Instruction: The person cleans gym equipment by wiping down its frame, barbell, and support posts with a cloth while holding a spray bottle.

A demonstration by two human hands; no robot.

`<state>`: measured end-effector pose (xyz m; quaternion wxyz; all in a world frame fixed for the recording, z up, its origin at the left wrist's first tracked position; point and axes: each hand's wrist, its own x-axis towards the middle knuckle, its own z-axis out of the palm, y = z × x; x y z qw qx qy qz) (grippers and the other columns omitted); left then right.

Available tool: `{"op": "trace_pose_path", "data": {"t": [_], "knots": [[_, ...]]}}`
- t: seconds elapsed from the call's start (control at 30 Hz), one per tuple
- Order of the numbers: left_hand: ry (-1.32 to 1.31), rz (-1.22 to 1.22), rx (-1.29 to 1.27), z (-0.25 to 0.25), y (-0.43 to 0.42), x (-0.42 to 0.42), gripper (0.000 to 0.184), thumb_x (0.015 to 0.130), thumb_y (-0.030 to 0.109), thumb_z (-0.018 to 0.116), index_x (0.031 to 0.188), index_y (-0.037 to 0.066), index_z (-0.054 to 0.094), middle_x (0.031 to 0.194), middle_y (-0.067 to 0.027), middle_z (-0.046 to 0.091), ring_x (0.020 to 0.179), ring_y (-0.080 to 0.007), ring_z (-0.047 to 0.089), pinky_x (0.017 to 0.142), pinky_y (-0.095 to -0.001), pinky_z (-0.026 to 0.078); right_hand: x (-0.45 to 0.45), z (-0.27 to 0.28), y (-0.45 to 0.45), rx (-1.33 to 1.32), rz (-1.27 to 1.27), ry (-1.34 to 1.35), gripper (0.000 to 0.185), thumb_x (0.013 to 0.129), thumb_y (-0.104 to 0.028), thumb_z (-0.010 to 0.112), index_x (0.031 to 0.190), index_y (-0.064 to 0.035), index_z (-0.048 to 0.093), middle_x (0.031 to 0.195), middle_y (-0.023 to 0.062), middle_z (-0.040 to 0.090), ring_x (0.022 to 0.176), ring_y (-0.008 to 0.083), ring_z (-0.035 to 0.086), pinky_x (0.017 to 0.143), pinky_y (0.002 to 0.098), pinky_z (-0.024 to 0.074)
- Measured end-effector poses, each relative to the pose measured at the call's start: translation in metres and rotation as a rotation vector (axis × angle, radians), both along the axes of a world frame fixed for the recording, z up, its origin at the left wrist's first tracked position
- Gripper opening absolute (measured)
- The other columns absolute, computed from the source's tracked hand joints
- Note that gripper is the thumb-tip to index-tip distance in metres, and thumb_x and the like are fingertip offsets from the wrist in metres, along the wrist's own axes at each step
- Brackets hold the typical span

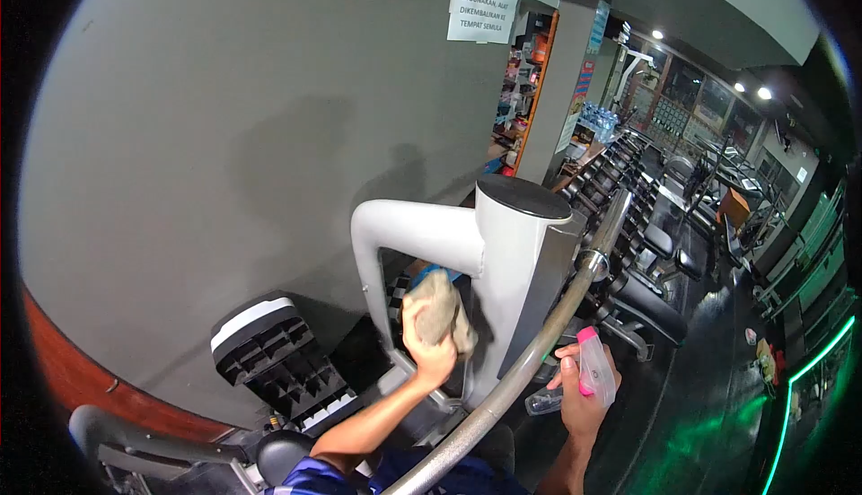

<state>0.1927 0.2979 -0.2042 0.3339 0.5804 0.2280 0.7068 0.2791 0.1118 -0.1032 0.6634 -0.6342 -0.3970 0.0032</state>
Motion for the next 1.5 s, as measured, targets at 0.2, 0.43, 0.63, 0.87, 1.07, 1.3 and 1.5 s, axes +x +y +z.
{"op": "trace_pose_path", "data": {"t": [0.2, 0.43, 0.63, 0.87, 1.07, 1.3, 1.5], "knots": [[-0.006, 0.114, 0.276, 0.135, 0.045, 0.033, 0.049, 0.07, -0.011, 0.055, 0.116, 0.004, 0.05, 0.111, -0.0148, 0.048, 0.113, -0.0313, 0.048, 0.101, -0.0389, 0.036, -0.008, 0.002, 0.01, -0.018, 0.052, -0.034, 0.009, 0.087, 0.001, 0.063, 0.094, 0.0052, 0.059, 0.083, 0.0119, 0.068, 0.054, 0.0123, 0.064, 0.049, 0.0246, 0.0521], [0.086, 0.039, 0.334, 0.123, 0.05, 0.054, 0.058, 0.054, -0.007, 0.053, 0.111, 0.003, 0.053, 0.098, -0.0175, 0.048, 0.092, -0.0363, 0.047, 0.089, -0.0409, 0.039, -0.007, 0.001, 0.011, 0.016, 0.075, -0.016, 0.01, 0.087, 0.0, 0.063, 0.094, 0.0058, 0.059, 0.083, 0.0127, 0.068, 0.054, 0.0128, 0.063, 0.049, 0.0249, 0.0523], [0.349, -0.054, 0.571, 0.05, 0.018, 0.05, 0.085, 0.039, 0.004, 0.081, 0.12, 0.016, 0.057, 0.092, -0.0113, 0.043, 0.082, -0.0305, 0.047, 0.069, -0.0431, 0.041, -0.014, 0.004, 0.006, 0.016, 0.064, -0.001, 0.01, 0.087, -0.001, 0.063, 0.094, 0.0056, 0.059, 0.083, 0.012, 0.067, 0.053, 0.0131, 0.063, 0.048, 0.025, 0.0519], [0.58, -0.299, 0.256, -0.135, -0.003, 0.033, 0.077, 0.051, -0.003, 0.078, 0.12, 0.014, 0.048, 0.1, -0.0168, 0.041, 0.093, -0.0374, 0.05, 0.079, -0.0465, 0.044, -0.017, 0.0, 0.006, -0.022, 0.062, -0.008, 0.011, 0.087, -0.001, 0.063, 0.095, 0.0049, 0.059, 0.081, 0.0109, 0.067, 0.053, 0.0123, 0.062, 0.049, 0.0245, 0.0513], [0.385, -0.31, 0.08, -0.091, -0.001, 0.03, 0.059, 0.058, -0.011, 0.061, 0.113, 0.009, 0.048, 0.101, -0.0193, 0.04, 0.095, -0.0399, 0.049, 0.086, -0.0441, 0.043, -0.016, -0.007, 0.01, 0.014, 0.076, 0.002, 0.01, 0.087, -0.001, 0.064, 0.094, 0.0044, 0.06, 0.079, 0.0101, 0.066, 0.053, 0.0122, 0.063, 0.049, 0.0243, 0.051], [0.129, -0.201, 0.023, -0.013, 0.027, 0.045, 0.045, 0.062, -0.015, 0.051, 0.103, 0.004, 0.049, 0.096, -0.0162, 0.044, 0.093, -0.0335, 0.048, 0.085, -0.0383, 0.041, -0.017, -0.007, 0.01, -0.049, 0.108, -0.032, 0.009, 0.087, -0.002, 0.064, 0.093, 0.004, 0.061, 0.078, 0.0093, 0.066, 0.054, 0.0122, 0.063, 0.049, 0.0243, 0.0509], [0.292, -0.337, -0.028, -0.097, 0.025, 0.038, 0.047, 0.064, -0.016, 0.048, 0.107, 0.002, 0.046, 0.097, -0.0191, 0.044, 0.094, -0.0386, 0.049, 0.09, -0.0397, 0.041, -0.016, -0.008, 0.014, -0.04, 0.105, -0.039, 0.01, 0.087, -0.004, 0.064, 0.092, 0.0038, 0.062, 0.077, 0.009, 0.066, 0.054, 0.0125, 0.064, 0.048, 0.0244, 0.0505]]}}
